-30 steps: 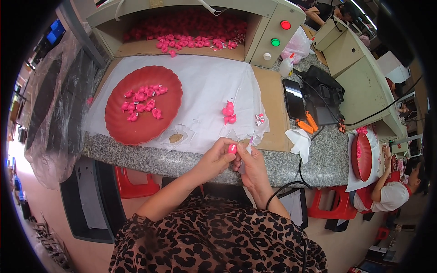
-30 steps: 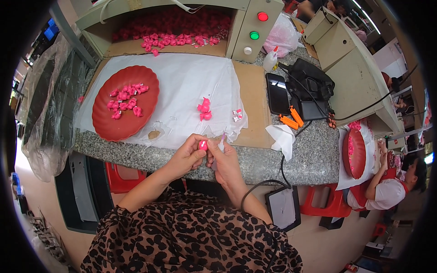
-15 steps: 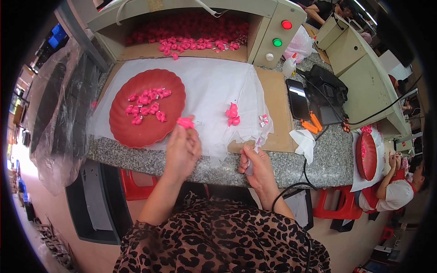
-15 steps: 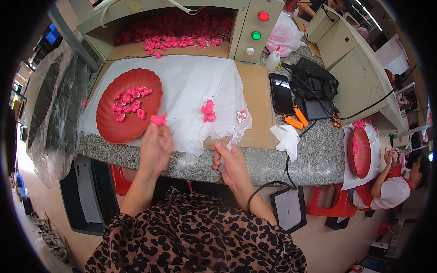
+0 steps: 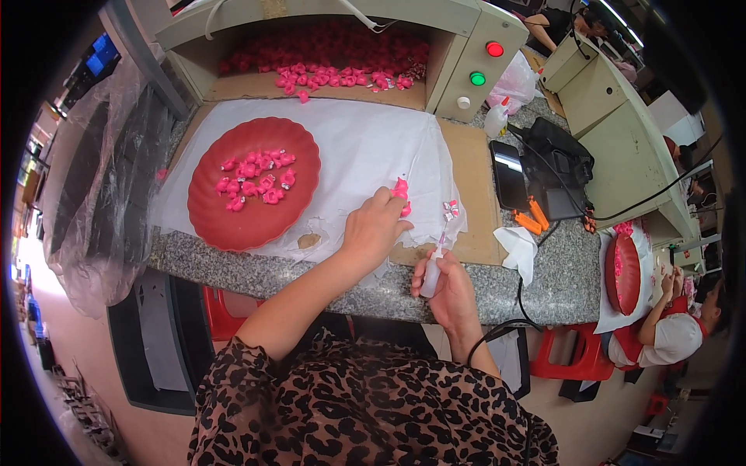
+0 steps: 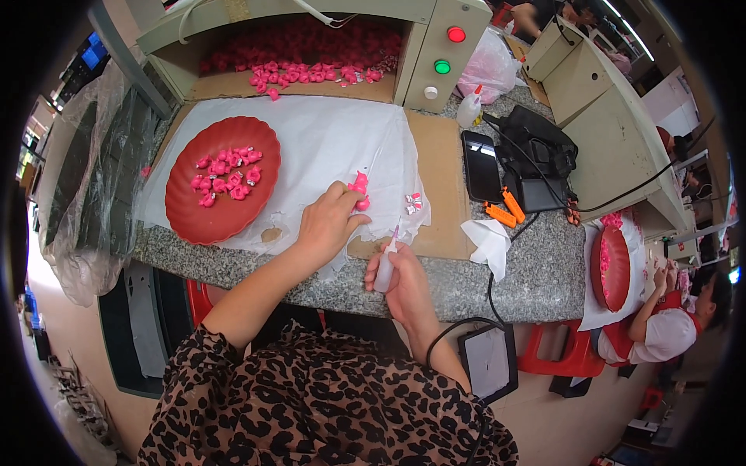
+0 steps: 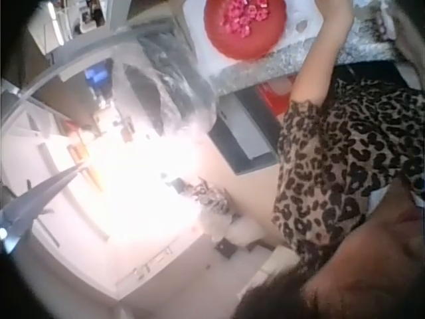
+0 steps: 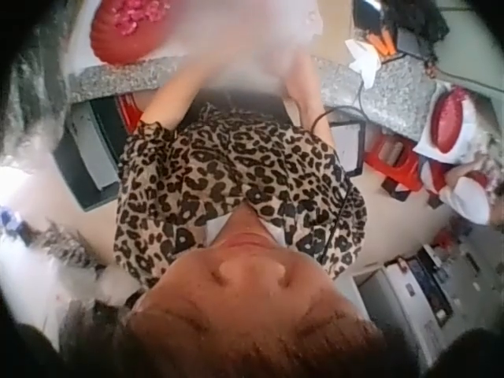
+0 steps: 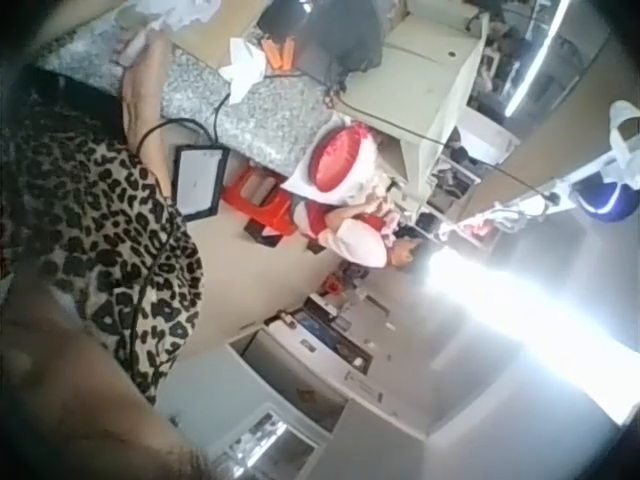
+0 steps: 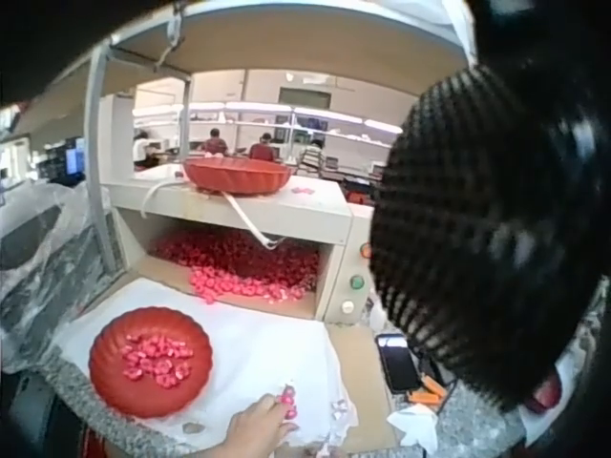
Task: The person applies adhesive from a bottle to small figurines by hand, attaches pieces together, and retrieves more figurine parts from the machine opening onto the work table.
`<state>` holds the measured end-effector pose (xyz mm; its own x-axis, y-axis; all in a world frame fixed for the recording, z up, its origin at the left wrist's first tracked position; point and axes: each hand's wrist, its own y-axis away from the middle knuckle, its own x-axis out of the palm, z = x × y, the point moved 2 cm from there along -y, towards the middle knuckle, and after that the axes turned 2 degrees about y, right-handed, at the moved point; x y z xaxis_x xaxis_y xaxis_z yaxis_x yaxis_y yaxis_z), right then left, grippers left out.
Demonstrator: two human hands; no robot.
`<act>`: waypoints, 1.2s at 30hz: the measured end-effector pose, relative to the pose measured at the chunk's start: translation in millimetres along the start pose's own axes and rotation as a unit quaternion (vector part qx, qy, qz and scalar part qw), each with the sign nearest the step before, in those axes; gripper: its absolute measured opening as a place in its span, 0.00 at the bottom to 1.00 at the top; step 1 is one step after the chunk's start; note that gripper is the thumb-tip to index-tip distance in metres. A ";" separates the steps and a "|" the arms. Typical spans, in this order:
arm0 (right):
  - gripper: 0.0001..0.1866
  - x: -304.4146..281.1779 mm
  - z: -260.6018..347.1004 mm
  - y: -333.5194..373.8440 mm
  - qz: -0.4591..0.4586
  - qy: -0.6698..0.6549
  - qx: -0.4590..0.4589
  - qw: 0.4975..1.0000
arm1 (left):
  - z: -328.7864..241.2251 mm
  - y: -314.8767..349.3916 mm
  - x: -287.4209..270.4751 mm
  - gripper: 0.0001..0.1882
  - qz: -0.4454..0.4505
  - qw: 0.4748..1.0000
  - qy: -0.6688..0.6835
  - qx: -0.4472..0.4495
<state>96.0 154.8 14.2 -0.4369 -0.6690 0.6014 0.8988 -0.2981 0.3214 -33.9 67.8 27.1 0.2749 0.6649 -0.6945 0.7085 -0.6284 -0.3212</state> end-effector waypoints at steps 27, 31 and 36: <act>0.08 4.4 -3.3 4.1 -0.018 0.348 -0.333 0.876 | 18.4 62.5 -0.8 0.10 -0.099 0.947 0.301 -0.059; 0.08 -2.8 -5.1 1.1 -0.025 0.411 -0.348 0.842 | 19.3 62.6 -0.6 0.10 -0.101 0.949 0.296 -0.048; 0.08 -2.7 -4.7 1.2 -0.018 0.423 -0.351 0.835 | 17.9 62.1 -0.8 0.10 -0.102 0.949 0.296 -0.046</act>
<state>98.4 153.0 9.5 -0.5499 -0.8037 -0.2273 0.8146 -0.4558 -0.3588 -1.7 21.0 -3.8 0.4231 0.8965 -0.1313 0.8326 -0.4418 -0.3341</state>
